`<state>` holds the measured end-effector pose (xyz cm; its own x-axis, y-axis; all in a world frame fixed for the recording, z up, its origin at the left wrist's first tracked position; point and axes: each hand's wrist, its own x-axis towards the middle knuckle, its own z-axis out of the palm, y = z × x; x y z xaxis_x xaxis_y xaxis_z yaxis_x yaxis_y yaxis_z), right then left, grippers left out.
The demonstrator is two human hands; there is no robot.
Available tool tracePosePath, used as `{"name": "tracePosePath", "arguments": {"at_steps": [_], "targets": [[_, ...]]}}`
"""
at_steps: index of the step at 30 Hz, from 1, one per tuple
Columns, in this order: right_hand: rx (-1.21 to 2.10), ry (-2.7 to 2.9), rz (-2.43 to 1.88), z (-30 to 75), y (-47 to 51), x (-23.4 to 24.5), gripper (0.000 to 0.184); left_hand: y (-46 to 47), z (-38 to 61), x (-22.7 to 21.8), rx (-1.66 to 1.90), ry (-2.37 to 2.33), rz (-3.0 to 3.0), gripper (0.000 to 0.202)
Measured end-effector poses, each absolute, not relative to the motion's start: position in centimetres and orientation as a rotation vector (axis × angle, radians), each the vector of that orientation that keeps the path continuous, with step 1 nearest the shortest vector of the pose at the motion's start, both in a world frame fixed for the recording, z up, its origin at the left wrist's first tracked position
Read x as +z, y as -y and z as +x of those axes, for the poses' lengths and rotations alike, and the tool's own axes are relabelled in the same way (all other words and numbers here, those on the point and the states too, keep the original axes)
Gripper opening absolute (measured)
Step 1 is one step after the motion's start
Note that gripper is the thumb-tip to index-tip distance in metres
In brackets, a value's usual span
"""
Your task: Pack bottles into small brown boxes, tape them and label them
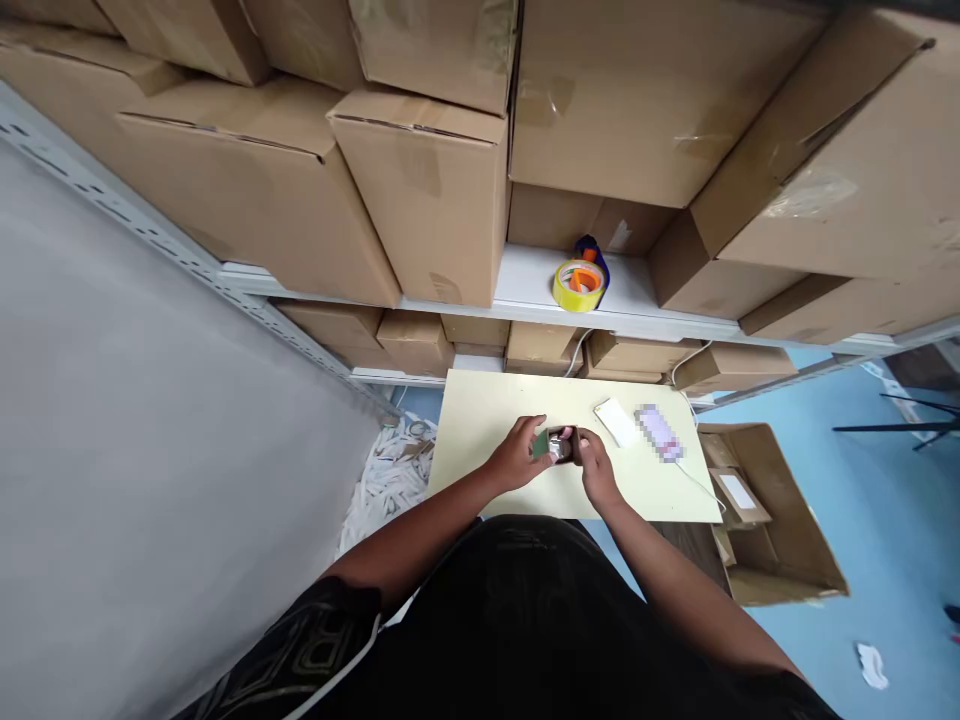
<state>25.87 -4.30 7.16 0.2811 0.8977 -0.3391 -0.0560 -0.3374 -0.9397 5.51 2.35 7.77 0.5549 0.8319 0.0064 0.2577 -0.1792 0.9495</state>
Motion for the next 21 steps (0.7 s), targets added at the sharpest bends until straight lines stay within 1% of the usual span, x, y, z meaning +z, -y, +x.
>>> {"name": "tracePosePath", "arguments": {"at_steps": [2, 4, 7, 9, 11, 13, 15, 17, 21], "targets": [[1.024, 0.971, -1.682, 25.5, 4.5, 8.5, 0.044, -2.6, 6.2, 8.7, 0.667, -0.933, 1.740, 0.062], [0.898, 1.037, -1.805, 25.5, 4.3, 9.2, 0.044, -2.9, 6.8, 9.1, 0.653, -0.983, 1.752, 0.052], [0.864, 0.997, -1.818, 26.5, 4.1, 9.1, 0.045, -2.9, 7.4, 8.9, 0.664, -1.079, 1.745, 0.052], [0.897, 0.979, -1.794, 27.5, 4.2, 8.7, 0.049, -2.8, 7.5, 8.7, 0.707, -1.132, 1.840, 0.052], [0.966, 1.019, -1.766, 28.4, 4.4, 8.3, 0.052, -2.6, 7.7, 8.9, 0.697, -1.146, 2.062, 0.046], [1.027, 1.071, -1.706, 29.0, 4.6, 8.0, 0.057, -2.4, 8.2, 9.5, 0.554, -1.070, 2.290, 0.036], [1.091, 1.083, -1.625, 29.4, 4.6, 7.8, 0.060, -2.4, 8.9, 10.3, 0.376, -0.987, 2.394, 0.033], [1.175, 1.043, -1.577, 29.9, 4.4, 7.4, 0.056, -2.3, 9.9, 11.1, 0.276, -1.000, 2.413, 0.030], [1.330, 1.021, -1.530, 30.7, 4.1, 6.2, 0.044, -2.6, 12.2, 11.3, 0.176, -1.255, 2.383, 0.021]]}}
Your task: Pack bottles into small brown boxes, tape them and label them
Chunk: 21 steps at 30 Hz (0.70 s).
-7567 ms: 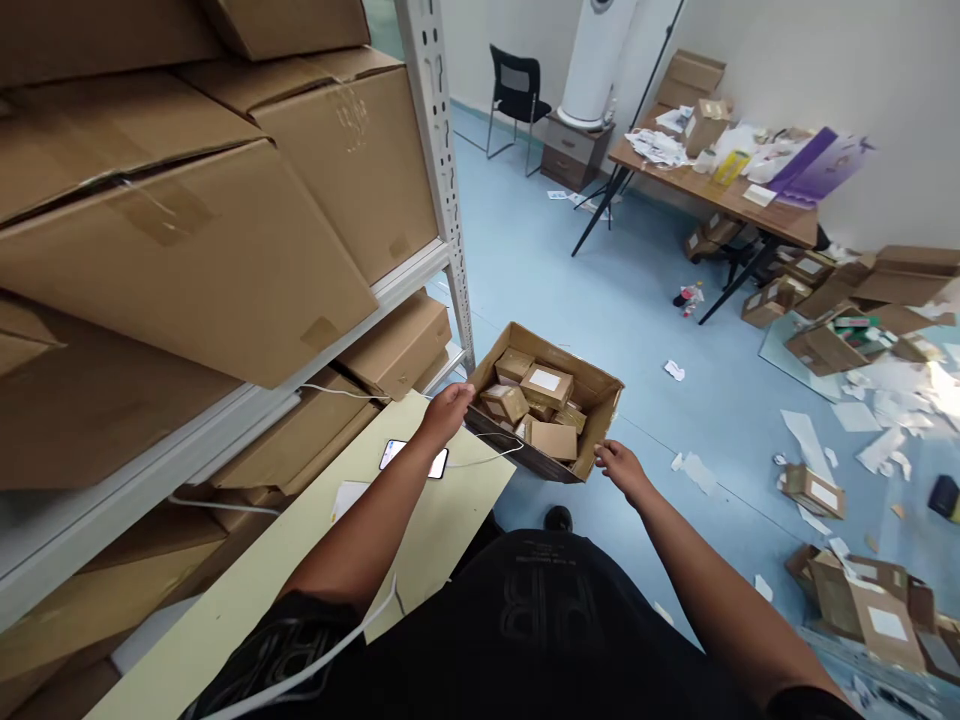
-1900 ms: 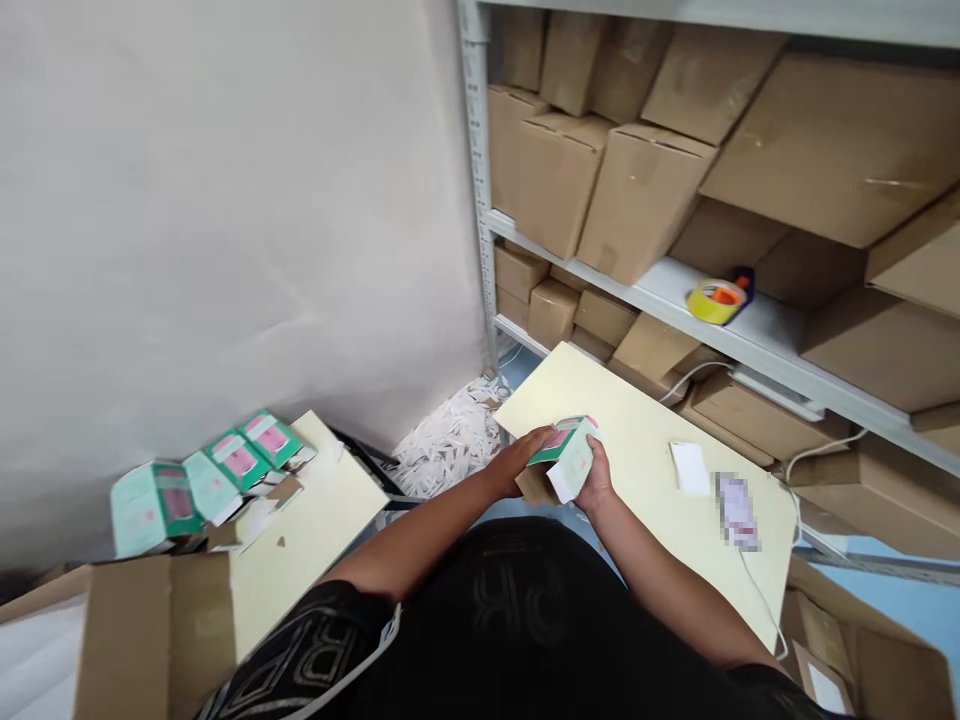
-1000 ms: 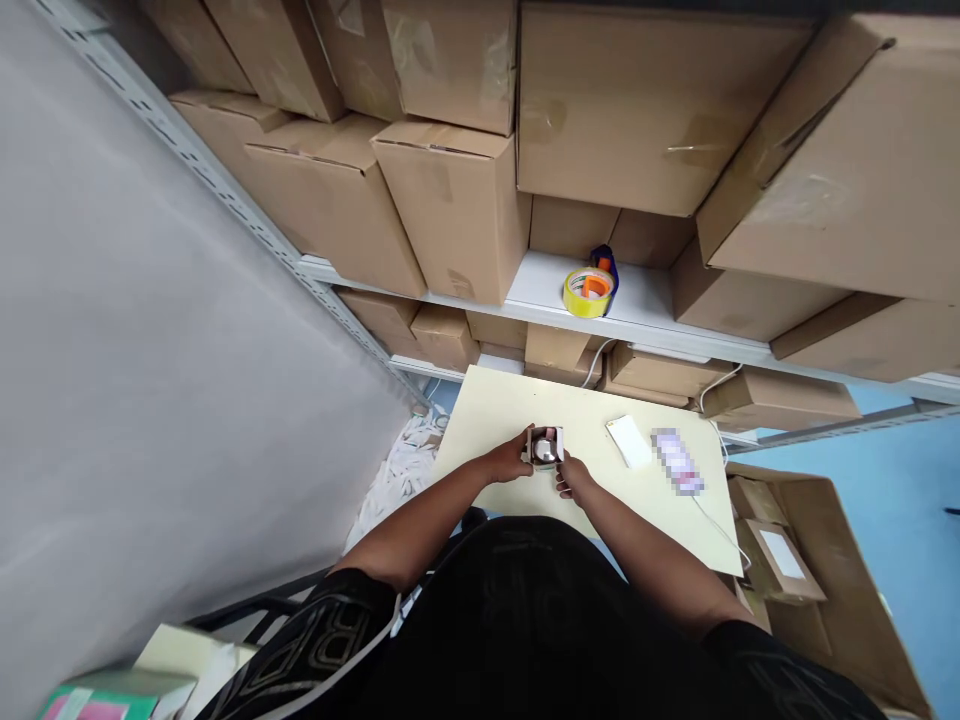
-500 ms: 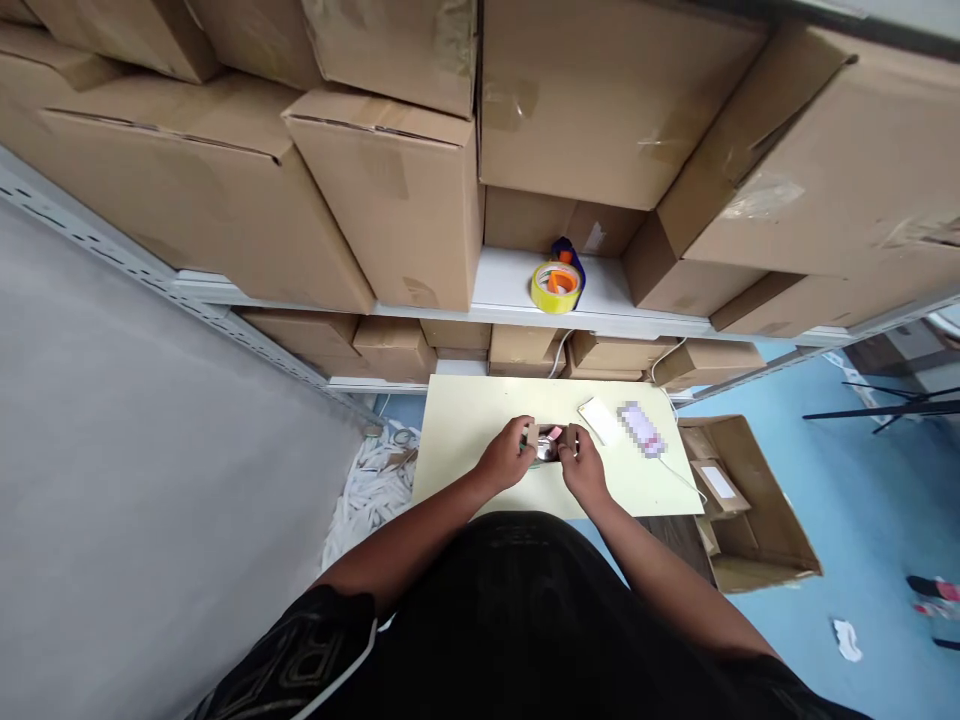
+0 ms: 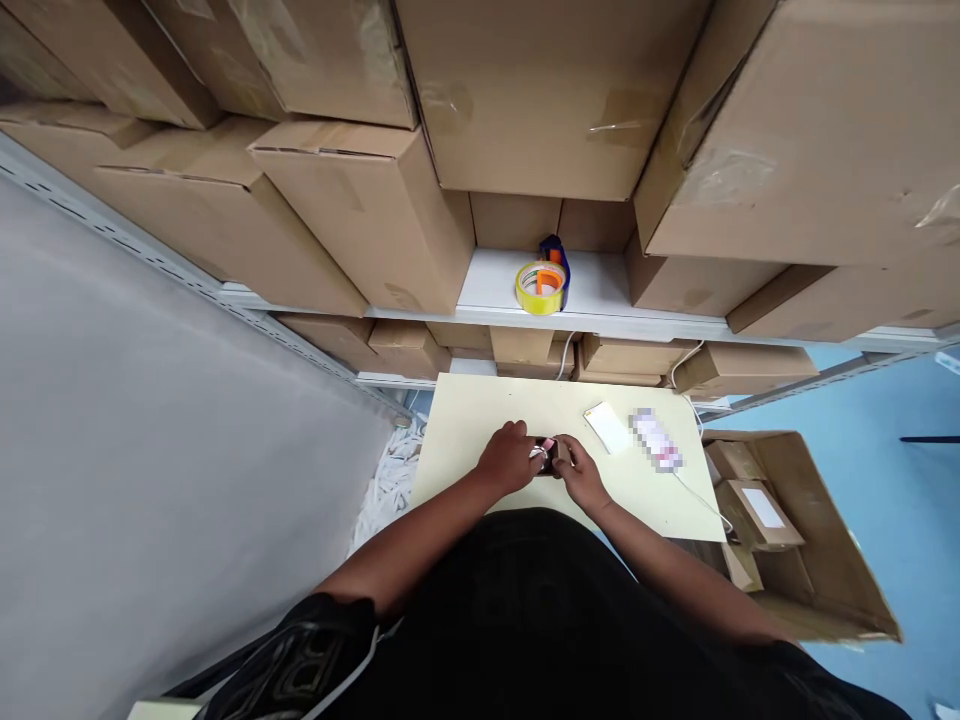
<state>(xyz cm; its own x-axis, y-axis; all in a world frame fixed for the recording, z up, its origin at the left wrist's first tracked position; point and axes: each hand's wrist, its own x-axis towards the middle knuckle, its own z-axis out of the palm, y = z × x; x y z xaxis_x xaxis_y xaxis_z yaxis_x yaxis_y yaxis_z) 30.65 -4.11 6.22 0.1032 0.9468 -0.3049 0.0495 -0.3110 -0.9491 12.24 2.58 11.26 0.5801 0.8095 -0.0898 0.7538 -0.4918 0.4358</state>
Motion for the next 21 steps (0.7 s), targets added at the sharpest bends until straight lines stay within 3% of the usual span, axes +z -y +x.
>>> {"name": "tracePosePath", "arguments": {"at_steps": [3, 6, 10, 21], "targets": [[1.343, 1.144, -1.489, 31.0, 4.4, 5.1, 0.046, -3.3, 13.8, 10.1, 0.057, -1.385, 2.323, 0.032], [1.328, 1.313, -1.452, 31.2, 4.8, 4.2, 0.066, -3.9, 14.6, 9.0, -0.073, -1.380, 2.223, 0.046], [1.310, 1.440, -1.474, 31.6, 4.8, 3.3, 0.088, -3.6, 14.3, 8.8, -0.030, -1.316, 2.141, 0.044], [1.105, 1.471, -1.658, 30.0, 3.8, 2.7, 0.067, -2.7, 12.3, 8.6, 0.269, -1.159, 2.359, 0.048]]}}
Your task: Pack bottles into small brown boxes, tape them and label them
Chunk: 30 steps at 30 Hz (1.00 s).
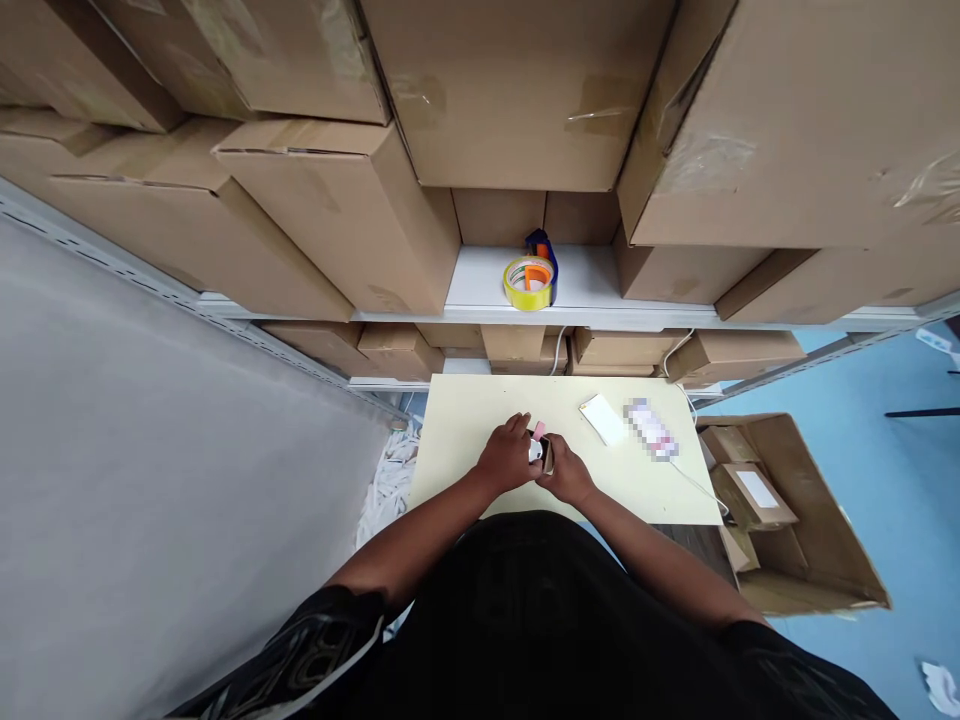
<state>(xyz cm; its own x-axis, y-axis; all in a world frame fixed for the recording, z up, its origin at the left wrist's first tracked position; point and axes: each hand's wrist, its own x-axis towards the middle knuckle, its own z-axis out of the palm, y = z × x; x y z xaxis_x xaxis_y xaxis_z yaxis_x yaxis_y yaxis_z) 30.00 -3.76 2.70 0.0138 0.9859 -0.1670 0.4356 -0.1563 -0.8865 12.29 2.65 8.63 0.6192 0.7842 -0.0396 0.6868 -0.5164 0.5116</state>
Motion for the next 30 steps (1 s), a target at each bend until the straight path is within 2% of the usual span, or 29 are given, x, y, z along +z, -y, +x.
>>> {"name": "tracePosePath", "arguments": {"at_steps": [8, 14, 20, 24, 30], "targets": [[1.018, 1.645, -1.713, 28.9, 2.7, 3.2, 0.067, -3.3, 10.3, 9.5, 0.405, -1.165, 2.366, 0.044], [0.785, 1.823, -1.505, 28.3, 2.0, 4.6, 0.080, -3.4, 9.3, 9.2, 0.407, -1.196, 2.283, 0.050], [0.656, 1.928, -1.501, 27.6, 2.2, 4.6, 0.067, -3.2, 8.8, 8.7, 0.532, -1.144, 2.304, 0.053], [0.622, 1.970, -1.552, 27.6, 2.3, 4.2, 0.067, -3.5, 9.1, 9.5, 0.689, -1.094, 2.399, 0.045], [0.595, 1.996, -1.594, 27.9, 2.8, 3.6, 0.052, -3.1, 8.9, 10.0, 0.646, -0.969, 2.338, 0.050]]}}
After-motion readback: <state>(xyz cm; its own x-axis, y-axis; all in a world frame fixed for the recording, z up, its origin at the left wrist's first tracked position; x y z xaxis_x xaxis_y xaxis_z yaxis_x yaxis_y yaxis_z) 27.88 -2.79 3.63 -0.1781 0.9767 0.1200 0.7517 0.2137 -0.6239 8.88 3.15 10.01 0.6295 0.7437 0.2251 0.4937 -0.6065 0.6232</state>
